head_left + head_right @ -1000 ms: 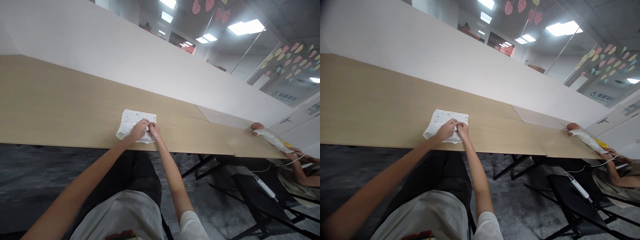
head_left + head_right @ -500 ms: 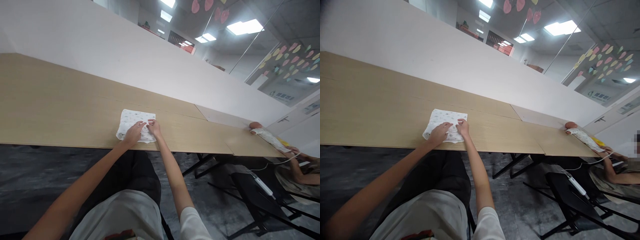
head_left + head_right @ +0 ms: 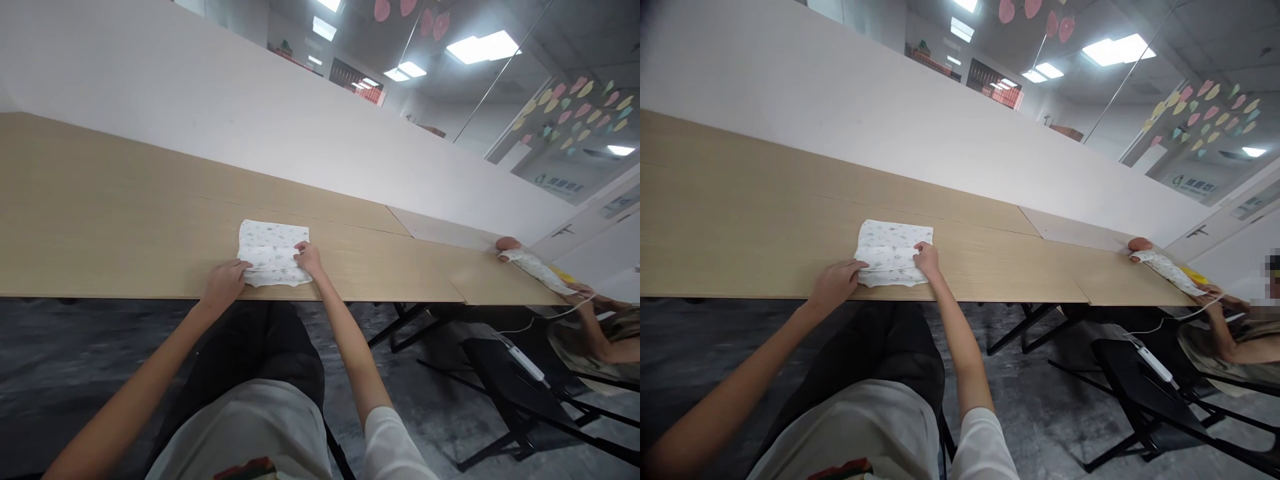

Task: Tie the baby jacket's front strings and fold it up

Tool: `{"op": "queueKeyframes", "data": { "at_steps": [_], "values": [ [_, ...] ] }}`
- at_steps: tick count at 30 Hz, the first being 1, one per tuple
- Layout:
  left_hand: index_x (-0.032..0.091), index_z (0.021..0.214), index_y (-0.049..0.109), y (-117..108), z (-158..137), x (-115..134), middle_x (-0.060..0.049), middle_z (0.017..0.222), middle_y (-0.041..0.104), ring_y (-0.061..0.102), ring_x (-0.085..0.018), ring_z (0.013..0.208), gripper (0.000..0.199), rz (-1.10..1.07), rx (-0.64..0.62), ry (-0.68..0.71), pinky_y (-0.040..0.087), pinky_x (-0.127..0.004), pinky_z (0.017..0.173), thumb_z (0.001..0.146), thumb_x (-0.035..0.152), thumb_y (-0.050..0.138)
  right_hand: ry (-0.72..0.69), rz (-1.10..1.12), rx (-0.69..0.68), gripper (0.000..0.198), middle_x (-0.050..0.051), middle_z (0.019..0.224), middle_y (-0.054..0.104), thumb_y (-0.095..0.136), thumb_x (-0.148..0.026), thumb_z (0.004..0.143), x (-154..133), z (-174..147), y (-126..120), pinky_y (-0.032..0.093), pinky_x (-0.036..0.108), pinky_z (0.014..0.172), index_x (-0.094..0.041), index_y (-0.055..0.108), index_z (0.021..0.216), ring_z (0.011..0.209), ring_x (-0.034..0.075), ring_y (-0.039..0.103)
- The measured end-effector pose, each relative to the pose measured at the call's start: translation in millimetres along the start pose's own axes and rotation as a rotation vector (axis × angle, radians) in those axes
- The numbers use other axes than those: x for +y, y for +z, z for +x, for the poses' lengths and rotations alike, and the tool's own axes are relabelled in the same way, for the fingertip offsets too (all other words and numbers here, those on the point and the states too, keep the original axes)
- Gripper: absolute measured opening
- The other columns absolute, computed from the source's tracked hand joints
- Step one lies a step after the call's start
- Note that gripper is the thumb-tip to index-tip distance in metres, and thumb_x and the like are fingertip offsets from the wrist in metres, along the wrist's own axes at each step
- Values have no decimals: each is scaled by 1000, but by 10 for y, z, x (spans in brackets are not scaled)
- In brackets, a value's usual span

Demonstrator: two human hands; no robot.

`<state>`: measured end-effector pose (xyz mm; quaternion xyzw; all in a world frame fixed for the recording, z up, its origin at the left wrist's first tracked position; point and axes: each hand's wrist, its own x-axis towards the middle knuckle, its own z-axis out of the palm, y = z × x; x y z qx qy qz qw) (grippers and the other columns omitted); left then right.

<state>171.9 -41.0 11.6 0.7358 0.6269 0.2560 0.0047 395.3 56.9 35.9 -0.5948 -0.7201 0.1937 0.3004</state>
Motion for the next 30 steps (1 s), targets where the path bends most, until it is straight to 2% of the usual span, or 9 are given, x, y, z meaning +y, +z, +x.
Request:
{"op": "queueKeyframes", "data": {
  "at_steps": [4,7,12,16,18,21,25,30],
  "values": [
    [15,110,72,40,-53,3,-14,115,72,65,-29,112,45,5,21,48,48,-41,99,83,17,35,-81,-210,-39,27,9,103,72,56,-1,77,-31,-75,38,49,30,92,-14,73,93,95,18,65],
    [15,114,71,27,-103,-68,-14,119,71,64,-29,116,47,-1,65,69,45,-42,103,85,23,35,-176,-324,-59,24,13,102,72,54,-2,82,-42,-123,-28,47,31,94,-13,76,84,100,20,64],
    [10,117,71,-178,-174,-392,-16,120,70,64,-30,114,53,-67,92,80,45,-44,104,87,30,31,-283,-399,37,28,16,115,70,53,-4,86,150,-258,-484,43,36,99,-15,79,92,111,25,60],
    [19,122,70,-276,-167,-596,-10,126,68,61,-27,120,52,-136,5,177,42,-42,108,86,33,36,-383,-467,-66,39,15,112,72,51,2,83,397,-457,-722,44,35,94,-17,78,105,106,25,63],
    [24,121,70,-255,-134,-623,-8,128,68,59,-26,122,49,-165,-29,192,40,-42,111,87,38,38,-455,-466,-110,40,14,113,72,52,1,85,473,-553,-694,45,36,94,-17,76,111,106,25,63],
    [26,117,72,-192,-64,-612,-8,129,67,59,-27,123,49,-179,-53,219,40,-44,111,89,48,38,-525,-442,-122,40,13,115,72,52,-1,88,507,-636,-569,45,35,96,-19,74,115,107,23,64],
    [25,109,74,-157,16,-588,-10,127,68,60,-28,121,53,-165,-94,256,42,-44,108,89,56,35,-520,-426,-145,39,12,119,70,54,0,86,501,-641,-464,44,36,100,-19,75,113,113,23,61],
    [25,103,73,-178,29,-554,-9,116,73,65,-29,111,51,-157,-102,260,47,-43,101,91,54,33,-513,-296,-102,31,15,123,68,55,-3,88,579,-643,-450,46,38,103,-16,76,107,116,23,61]
  ]
}}
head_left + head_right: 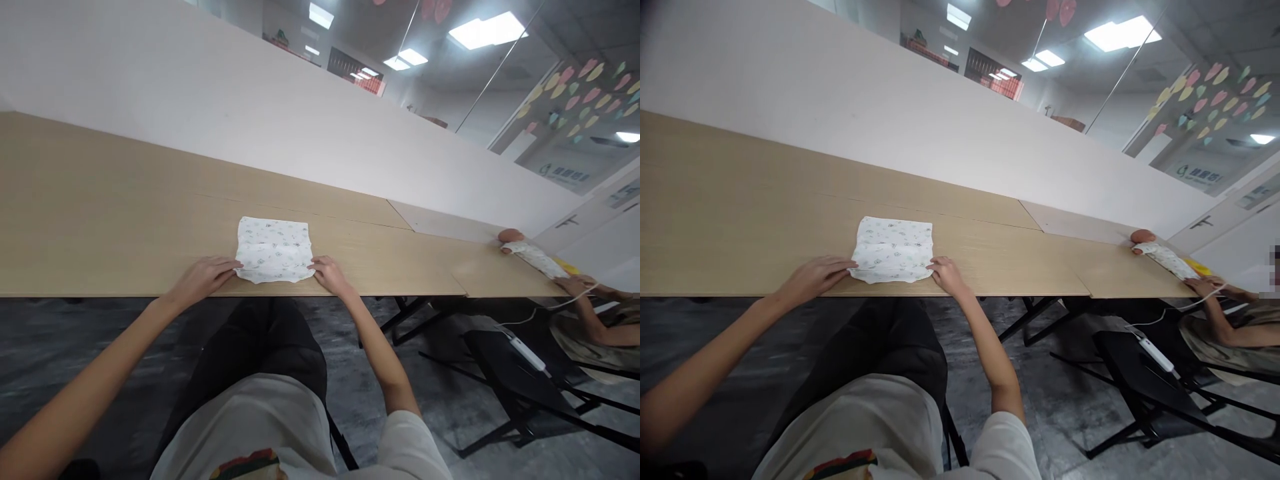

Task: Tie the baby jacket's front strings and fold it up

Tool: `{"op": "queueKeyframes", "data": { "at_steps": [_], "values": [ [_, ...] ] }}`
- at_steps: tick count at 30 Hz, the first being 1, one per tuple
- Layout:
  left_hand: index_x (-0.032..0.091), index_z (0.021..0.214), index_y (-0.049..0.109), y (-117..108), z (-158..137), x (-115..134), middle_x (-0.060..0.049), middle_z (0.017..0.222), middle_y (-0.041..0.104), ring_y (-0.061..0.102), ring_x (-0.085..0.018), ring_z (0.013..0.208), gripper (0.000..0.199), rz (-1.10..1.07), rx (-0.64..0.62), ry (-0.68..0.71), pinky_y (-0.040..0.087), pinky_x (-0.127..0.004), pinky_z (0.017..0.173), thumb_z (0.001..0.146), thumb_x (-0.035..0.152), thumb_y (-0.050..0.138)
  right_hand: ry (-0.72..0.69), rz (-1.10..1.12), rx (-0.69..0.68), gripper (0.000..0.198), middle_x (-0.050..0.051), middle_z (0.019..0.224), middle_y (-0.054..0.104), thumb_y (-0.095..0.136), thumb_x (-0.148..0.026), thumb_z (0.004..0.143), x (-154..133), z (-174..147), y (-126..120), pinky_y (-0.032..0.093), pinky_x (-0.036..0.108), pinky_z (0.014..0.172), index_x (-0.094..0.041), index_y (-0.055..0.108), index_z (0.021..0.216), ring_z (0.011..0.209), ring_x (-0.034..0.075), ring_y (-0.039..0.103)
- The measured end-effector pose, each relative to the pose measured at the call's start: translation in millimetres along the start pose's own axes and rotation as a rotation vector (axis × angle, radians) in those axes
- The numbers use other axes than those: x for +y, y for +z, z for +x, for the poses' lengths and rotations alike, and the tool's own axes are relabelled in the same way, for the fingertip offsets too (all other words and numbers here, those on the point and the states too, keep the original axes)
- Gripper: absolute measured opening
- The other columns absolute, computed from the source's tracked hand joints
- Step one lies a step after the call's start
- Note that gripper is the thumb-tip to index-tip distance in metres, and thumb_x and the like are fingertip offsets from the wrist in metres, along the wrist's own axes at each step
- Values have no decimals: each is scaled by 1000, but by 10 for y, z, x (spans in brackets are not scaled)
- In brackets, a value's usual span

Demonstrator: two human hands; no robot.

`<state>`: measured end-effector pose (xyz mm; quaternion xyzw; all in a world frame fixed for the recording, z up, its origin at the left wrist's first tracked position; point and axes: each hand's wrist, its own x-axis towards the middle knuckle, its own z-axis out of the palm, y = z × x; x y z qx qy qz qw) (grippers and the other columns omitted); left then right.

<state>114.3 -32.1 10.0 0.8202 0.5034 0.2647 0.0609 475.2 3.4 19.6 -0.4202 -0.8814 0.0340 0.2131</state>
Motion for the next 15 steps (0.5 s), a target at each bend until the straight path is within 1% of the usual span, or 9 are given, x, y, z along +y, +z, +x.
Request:
{"op": "queueKeyframes", "data": {
  "at_steps": [4,7,11,13,15],
  "values": [
    [24,98,73,-33,-25,62,-9,108,75,67,-28,101,53,22,51,72,50,-41,94,93,54,29,-31,138,34,26,15,124,68,56,-9,91,44,-34,-50,47,41,104,-17,76,105,118,24,62],
    [23,99,72,-97,-43,107,-10,106,75,68,-28,99,54,7,90,97,51,-41,92,95,57,30,-21,280,24,26,12,119,72,56,-11,91,35,-16,-174,48,41,103,-18,76,106,114,24,64],
    [22,104,72,-245,-8,131,-9,111,73,66,-27,103,57,-99,130,61,49,-39,96,94,63,33,75,490,22,27,8,114,74,54,-13,90,-40,78,-394,49,39,101,-19,76,104,108,22,68],
    [23,106,72,-333,64,120,-8,114,73,66,-26,105,59,-180,143,22,48,-38,99,92,67,35,140,587,45,22,9,112,75,58,-19,90,-74,158,-482,50,36,99,-17,76,101,105,21,69],
    [22,108,72,-415,187,96,-7,117,72,65,-27,107,62,-266,145,-31,46,-37,101,88,72,41,218,676,71,21,9,106,75,63,-25,87,-78,264,-531,52,34,93,-15,75,101,99,20,69]
  ]
}}
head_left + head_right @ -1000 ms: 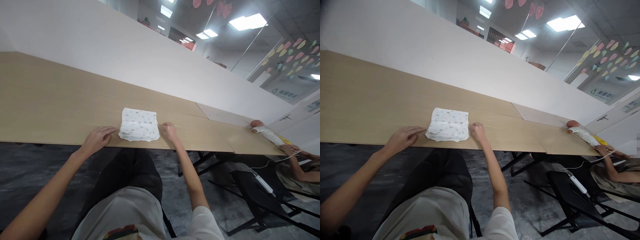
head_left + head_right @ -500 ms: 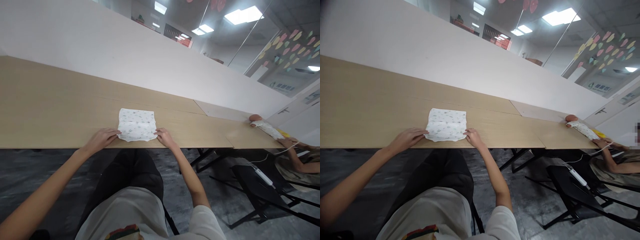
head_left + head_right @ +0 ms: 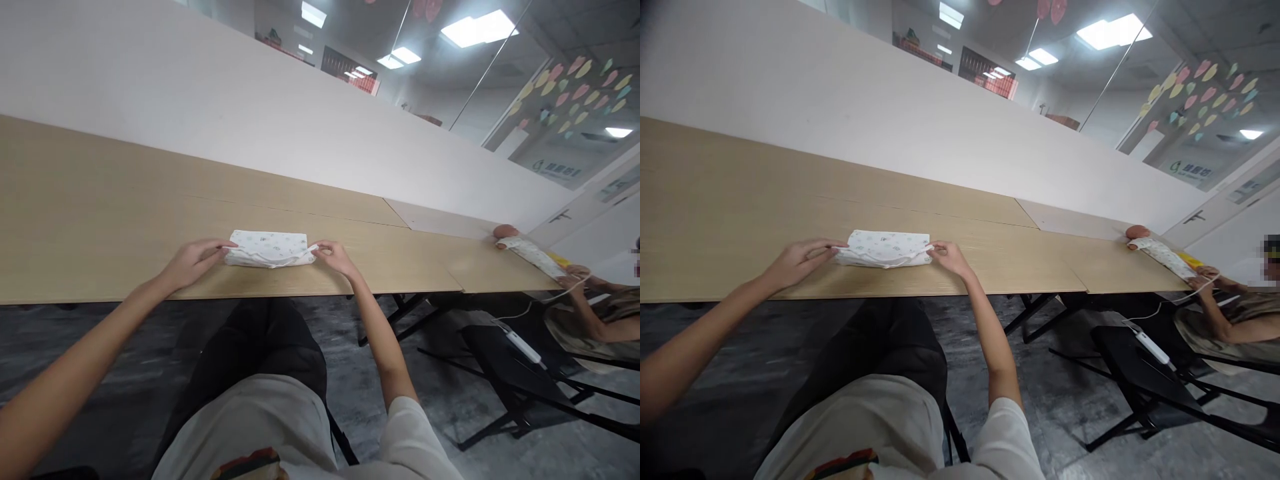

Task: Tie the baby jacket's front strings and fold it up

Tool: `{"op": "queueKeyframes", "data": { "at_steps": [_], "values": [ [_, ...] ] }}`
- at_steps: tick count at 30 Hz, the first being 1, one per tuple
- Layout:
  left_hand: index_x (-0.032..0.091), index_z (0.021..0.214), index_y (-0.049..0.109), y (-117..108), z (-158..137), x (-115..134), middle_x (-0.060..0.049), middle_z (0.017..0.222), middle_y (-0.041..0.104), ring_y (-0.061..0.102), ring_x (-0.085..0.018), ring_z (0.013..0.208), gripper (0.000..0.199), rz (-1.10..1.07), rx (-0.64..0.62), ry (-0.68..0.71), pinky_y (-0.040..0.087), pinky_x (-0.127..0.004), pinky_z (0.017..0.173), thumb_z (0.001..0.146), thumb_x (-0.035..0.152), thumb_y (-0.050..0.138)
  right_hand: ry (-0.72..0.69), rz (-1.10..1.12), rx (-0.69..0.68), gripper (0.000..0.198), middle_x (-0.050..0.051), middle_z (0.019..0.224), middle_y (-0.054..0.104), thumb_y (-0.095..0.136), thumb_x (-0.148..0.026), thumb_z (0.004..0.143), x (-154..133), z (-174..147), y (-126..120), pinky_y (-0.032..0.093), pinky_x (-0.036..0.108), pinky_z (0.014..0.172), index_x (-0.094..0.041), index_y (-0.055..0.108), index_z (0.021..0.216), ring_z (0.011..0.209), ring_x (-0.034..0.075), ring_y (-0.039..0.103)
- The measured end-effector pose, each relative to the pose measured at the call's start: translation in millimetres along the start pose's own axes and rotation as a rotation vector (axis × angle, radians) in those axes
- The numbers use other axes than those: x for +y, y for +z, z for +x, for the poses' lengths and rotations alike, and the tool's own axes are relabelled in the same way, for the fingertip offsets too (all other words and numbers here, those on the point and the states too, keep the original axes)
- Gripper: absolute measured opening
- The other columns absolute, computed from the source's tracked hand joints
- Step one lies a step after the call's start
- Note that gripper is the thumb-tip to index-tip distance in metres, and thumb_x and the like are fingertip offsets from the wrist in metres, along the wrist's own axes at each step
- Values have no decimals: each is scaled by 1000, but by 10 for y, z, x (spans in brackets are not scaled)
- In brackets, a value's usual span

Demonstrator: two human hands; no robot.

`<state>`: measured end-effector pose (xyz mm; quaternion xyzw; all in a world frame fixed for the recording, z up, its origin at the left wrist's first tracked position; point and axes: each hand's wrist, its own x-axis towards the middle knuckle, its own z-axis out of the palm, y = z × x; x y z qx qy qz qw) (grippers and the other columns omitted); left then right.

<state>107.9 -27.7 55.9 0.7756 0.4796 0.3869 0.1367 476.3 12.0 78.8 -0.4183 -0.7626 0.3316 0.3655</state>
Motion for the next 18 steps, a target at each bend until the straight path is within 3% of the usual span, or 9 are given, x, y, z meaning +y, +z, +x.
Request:
{"op": "queueKeyframes", "data": {
  "at_steps": [4,8,11,15,18],
  "values": [
    [16,114,70,-52,406,-48,-10,122,70,62,-28,111,66,-159,32,-138,45,-38,103,80,70,52,162,175,132,23,6,88,74,69,-24,81,43,313,4,53,28,81,-13,72,101,82,15,68],
    [11,118,69,48,852,-206,-13,124,68,61,-25,107,57,-311,82,-322,47,-36,98,79,51,60,272,314,244,7,5,77,72,67,-17,81,181,695,75,53,24,70,-12,70,83,70,12,64],
    [8,121,67,195,1069,-434,-15,123,68,61,-21,102,51,-420,100,-466,48,-32,93,80,36,60,386,291,313,8,2,64,66,66,-13,78,303,919,177,50,22,60,-12,66,70,58,11,59],
    [4,122,66,387,1133,-770,-15,122,69,61,-19,97,46,-308,82,-610,47,-30,90,83,25,55,481,154,360,12,-1,56,60,67,-12,76,491,1070,354,46,22,54,-13,64,64,51,11,55],
    [6,118,68,480,1071,-890,-13,122,69,61,-21,102,40,-127,38,-607,44,-31,94,86,24,53,540,-5,382,4,1,62,64,68,-14,74,618,1112,454,48,24,58,-13,69,71,57,14,61]
  ]
}}
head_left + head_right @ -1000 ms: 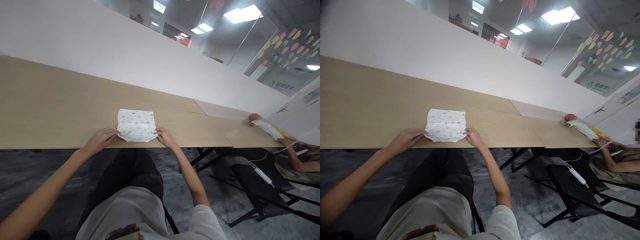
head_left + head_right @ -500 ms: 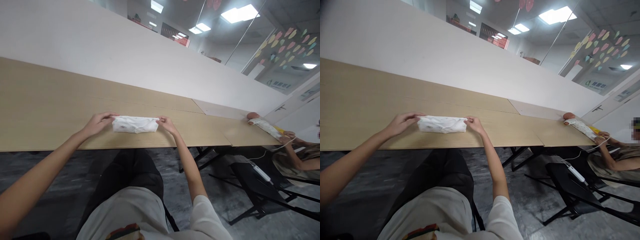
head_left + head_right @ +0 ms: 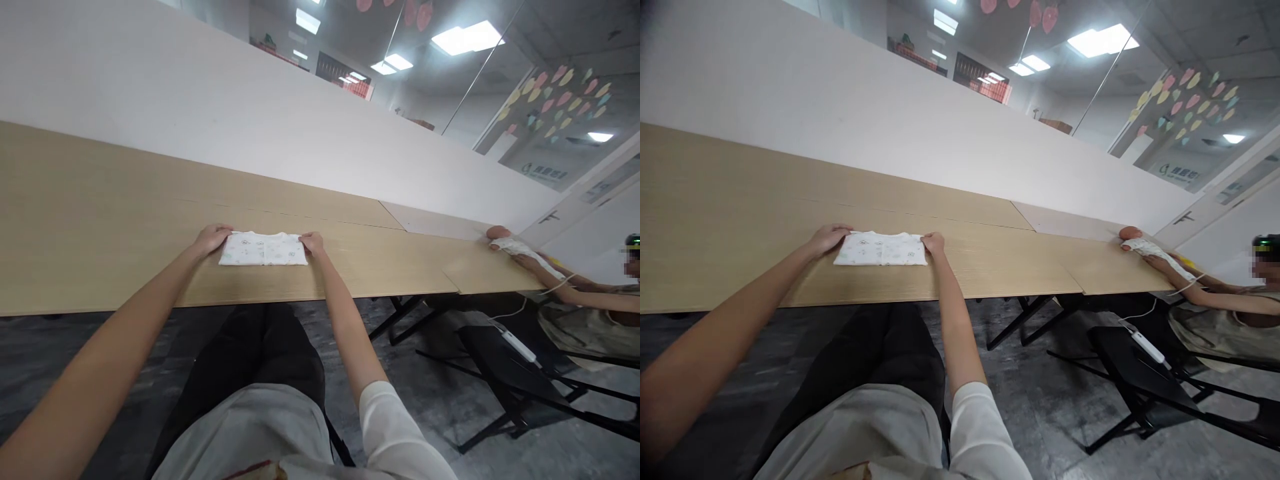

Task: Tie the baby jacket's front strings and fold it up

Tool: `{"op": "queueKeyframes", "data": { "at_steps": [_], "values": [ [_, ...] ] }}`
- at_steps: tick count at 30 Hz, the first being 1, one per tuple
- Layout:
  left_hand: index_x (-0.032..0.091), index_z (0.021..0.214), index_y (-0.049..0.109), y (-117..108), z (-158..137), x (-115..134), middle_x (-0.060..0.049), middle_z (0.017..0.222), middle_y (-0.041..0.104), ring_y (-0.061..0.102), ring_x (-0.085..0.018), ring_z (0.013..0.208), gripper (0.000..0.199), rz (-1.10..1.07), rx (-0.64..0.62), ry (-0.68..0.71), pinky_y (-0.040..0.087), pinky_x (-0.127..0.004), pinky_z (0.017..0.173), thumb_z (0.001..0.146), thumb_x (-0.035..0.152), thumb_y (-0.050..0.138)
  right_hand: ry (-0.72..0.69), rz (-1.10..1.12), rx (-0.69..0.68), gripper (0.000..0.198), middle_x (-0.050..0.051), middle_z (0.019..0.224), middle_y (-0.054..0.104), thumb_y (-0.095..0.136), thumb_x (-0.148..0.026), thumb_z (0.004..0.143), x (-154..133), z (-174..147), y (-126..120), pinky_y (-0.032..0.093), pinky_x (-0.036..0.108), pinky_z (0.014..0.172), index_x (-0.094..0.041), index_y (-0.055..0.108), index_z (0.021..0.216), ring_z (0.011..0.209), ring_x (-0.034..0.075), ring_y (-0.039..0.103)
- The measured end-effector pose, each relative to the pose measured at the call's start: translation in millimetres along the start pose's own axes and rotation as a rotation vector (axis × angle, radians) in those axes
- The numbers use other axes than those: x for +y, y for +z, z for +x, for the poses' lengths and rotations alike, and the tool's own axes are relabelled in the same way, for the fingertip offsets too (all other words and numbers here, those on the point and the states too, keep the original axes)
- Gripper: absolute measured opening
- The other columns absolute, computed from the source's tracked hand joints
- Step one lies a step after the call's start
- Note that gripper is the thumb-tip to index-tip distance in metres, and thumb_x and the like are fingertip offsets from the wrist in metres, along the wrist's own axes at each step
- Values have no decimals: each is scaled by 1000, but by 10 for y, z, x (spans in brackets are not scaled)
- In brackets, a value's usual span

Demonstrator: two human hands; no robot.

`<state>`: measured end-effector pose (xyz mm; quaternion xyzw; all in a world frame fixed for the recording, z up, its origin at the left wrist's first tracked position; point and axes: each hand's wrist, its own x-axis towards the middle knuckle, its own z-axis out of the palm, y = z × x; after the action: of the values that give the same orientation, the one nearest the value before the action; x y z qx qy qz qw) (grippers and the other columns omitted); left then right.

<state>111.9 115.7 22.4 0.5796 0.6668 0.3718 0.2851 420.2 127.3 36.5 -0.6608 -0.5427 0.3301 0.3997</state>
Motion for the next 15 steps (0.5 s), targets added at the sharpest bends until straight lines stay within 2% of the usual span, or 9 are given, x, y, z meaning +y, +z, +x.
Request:
{"op": "queueKeyframes", "data": {
  "at_steps": [6,9,15],
  "values": [
    [10,125,66,83,-165,-32,-11,122,69,62,-24,109,44,186,95,49,45,-32,94,89,28,49,-127,-190,85,17,8,91,76,68,-19,76,124,19,78,52,26,81,-14,76,90,87,19,71],
    [12,123,68,105,-205,-48,-11,118,71,63,-26,110,47,225,136,65,47,-32,93,87,36,48,-154,-192,114,20,9,96,77,67,-23,80,169,-39,95,52,25,83,-15,76,96,91,18,71],
    [16,117,71,107,-204,-94,-9,115,73,65,-28,109,50,243,152,56,50,-32,92,84,45,46,-193,-140,123,21,6,93,77,67,-25,82,236,-104,84,52,22,80,-16,74,99,86,15,71]
  ]
}}
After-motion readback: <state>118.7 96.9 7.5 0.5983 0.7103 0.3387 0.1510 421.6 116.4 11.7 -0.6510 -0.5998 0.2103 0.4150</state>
